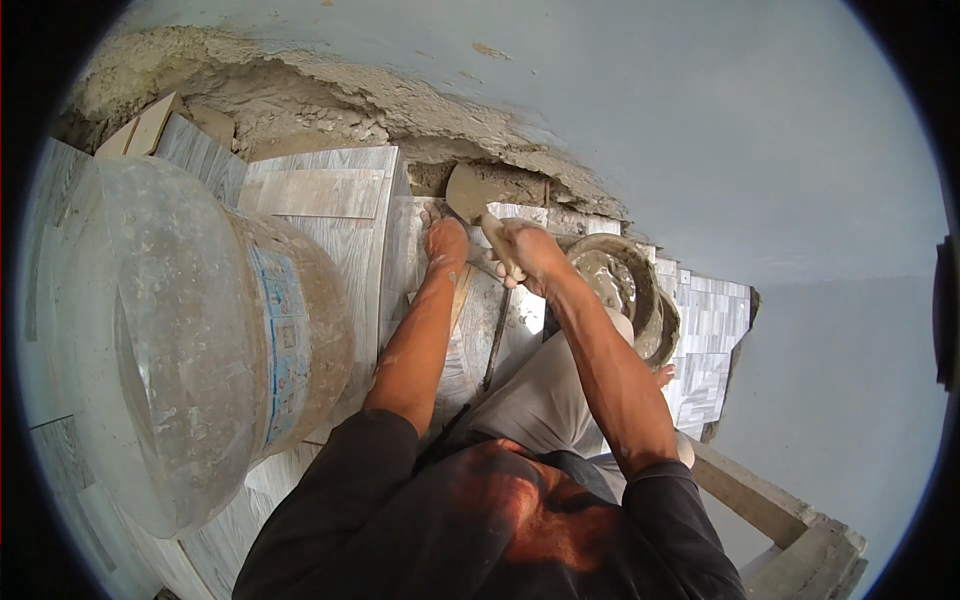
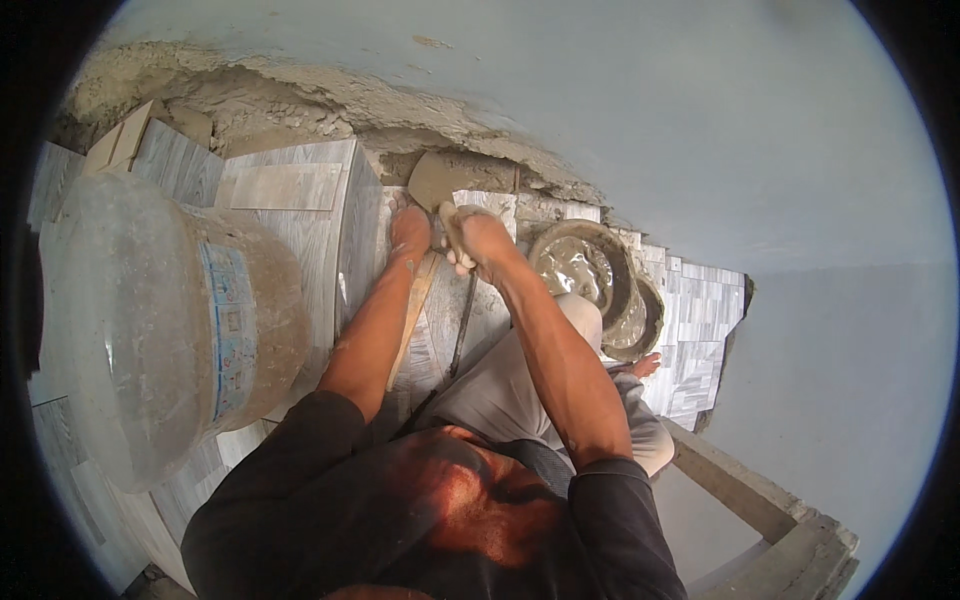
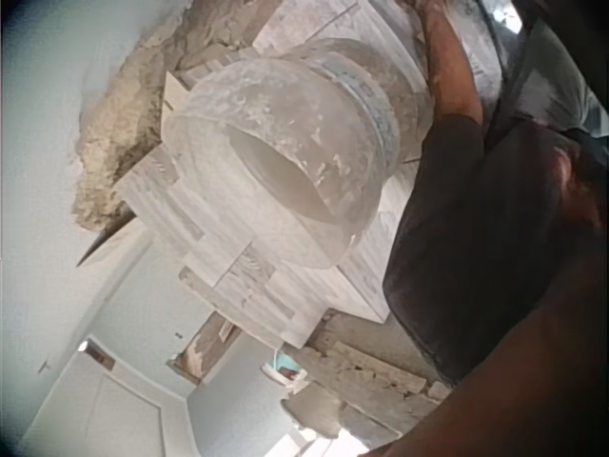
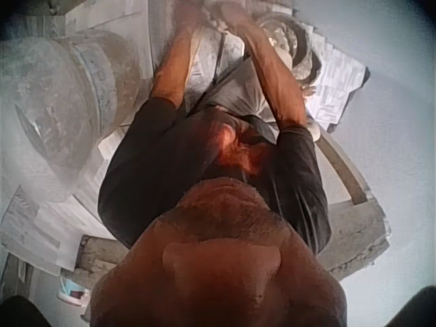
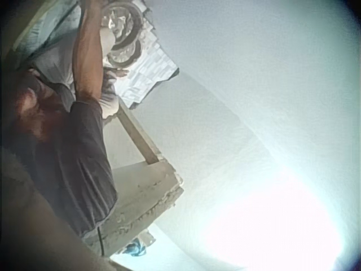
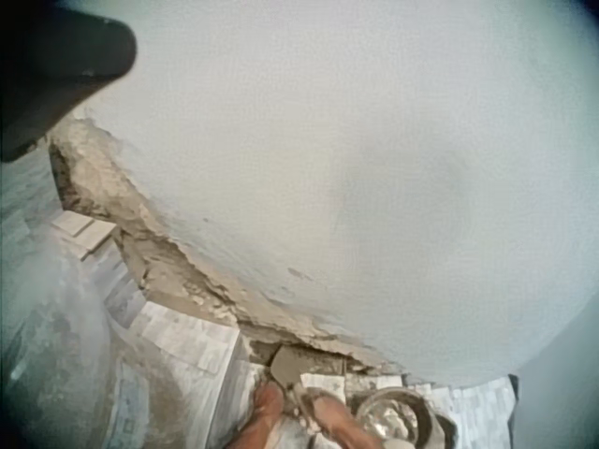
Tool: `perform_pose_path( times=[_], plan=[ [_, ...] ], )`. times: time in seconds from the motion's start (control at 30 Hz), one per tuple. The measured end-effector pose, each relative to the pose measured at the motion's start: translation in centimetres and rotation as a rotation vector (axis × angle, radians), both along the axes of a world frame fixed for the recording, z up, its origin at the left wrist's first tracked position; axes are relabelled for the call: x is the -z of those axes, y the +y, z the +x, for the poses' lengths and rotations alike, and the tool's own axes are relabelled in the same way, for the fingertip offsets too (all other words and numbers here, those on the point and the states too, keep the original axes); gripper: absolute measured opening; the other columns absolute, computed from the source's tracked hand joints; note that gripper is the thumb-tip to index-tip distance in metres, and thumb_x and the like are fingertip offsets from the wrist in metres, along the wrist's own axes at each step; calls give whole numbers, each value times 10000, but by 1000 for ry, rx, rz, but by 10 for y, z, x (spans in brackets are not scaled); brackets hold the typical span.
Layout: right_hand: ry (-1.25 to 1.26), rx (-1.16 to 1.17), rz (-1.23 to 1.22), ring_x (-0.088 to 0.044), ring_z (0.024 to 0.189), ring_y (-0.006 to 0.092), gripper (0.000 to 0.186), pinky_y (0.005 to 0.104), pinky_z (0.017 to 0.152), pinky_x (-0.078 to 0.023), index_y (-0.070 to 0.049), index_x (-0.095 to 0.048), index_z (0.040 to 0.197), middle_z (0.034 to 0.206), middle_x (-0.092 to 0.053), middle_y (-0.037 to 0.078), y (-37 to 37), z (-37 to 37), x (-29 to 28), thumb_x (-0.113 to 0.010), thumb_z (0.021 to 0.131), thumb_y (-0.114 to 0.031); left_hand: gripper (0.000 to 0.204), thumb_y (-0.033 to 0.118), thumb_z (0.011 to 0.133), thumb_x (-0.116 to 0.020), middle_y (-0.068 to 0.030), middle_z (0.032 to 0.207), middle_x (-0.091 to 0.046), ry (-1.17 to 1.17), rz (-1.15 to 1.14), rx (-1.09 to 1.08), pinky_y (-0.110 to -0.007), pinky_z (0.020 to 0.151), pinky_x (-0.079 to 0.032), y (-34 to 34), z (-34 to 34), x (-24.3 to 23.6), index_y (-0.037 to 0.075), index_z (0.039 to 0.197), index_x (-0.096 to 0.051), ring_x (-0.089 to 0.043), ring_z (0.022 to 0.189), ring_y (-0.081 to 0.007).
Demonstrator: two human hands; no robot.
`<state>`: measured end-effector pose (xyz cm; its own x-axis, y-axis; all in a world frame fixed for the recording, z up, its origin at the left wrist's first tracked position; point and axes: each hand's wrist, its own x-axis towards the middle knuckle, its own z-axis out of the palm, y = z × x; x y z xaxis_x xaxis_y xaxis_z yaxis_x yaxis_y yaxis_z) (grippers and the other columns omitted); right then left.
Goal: The person is applying mortar and laying decorative tiles onto a staircase structure.
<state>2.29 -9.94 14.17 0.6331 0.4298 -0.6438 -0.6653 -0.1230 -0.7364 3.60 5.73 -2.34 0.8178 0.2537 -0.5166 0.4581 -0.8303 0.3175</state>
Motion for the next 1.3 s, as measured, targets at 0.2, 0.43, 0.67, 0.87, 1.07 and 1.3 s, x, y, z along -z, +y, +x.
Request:
perform_pose_path(
  times=[0.2,0.43,0.67,0.87,1.07,1.3],
  plan=[
    [-70,71,-151,-455,447,130,336,263,315,-383,22,-457,1161,738,-522,93,-35,-6,-3,-417,927,-217,570,97,828,-405,-287,1420,-220,-313,68,-182,-369,1098,-207,-12,-6,-4,-78,1353,-271,-241,1322,-387],
    [9,-8,58,-475,475,135,267,269,345,-398,24,-475,1102,743,-527,90,-3,3,2,-390,919,-151,536,82,840,-399,-237,1446,-204,34,-83,-73,-372,1087,-244,-5,-2,-16,-38,1355,-305,-227,1336,-359],
    [5,-41,-17,-460,463,131,269,262,330,-381,16,-464,1066,712,-503,80,-8,6,5,-321,947,-179,505,68,835,-398,-228,1448,-207,-329,112,-180,-378,1070,-283,-12,-11,0,-40,1327,-358,-223,1340,-351],
    [9,-90,40,-470,468,126,275,249,324,-393,13,-460,1057,725,-514,86,-19,18,15,-317,950,-196,493,67,839,-402,-227,1450,-201,-344,92,-177,-368,1065,-293,-11,-16,0,-44,1319,-370,-221,1339,-355],
    [-14,-73,3,-500,478,150,244,271,336,-409,-9,-470,1013,722,-530,100,-1,20,32,-317,919,-174,396,71,843,-425,-226,1448,-208,-269,68,-122,-367,1061,-299,-18,-13,-11,-54,1210,-508,-226,1337,-358],
    [-62,-130,-60,-500,478,160,229,295,338,-403,-31,-503,962,695,-535,86,-3,18,22,-354,909,-197,335,69,832,-435,-230,1444,-213,-329,95,-153,-371,1061,-298,-13,-16,-4,-43,1109,-586,-239,1333,-357]
  ],
)
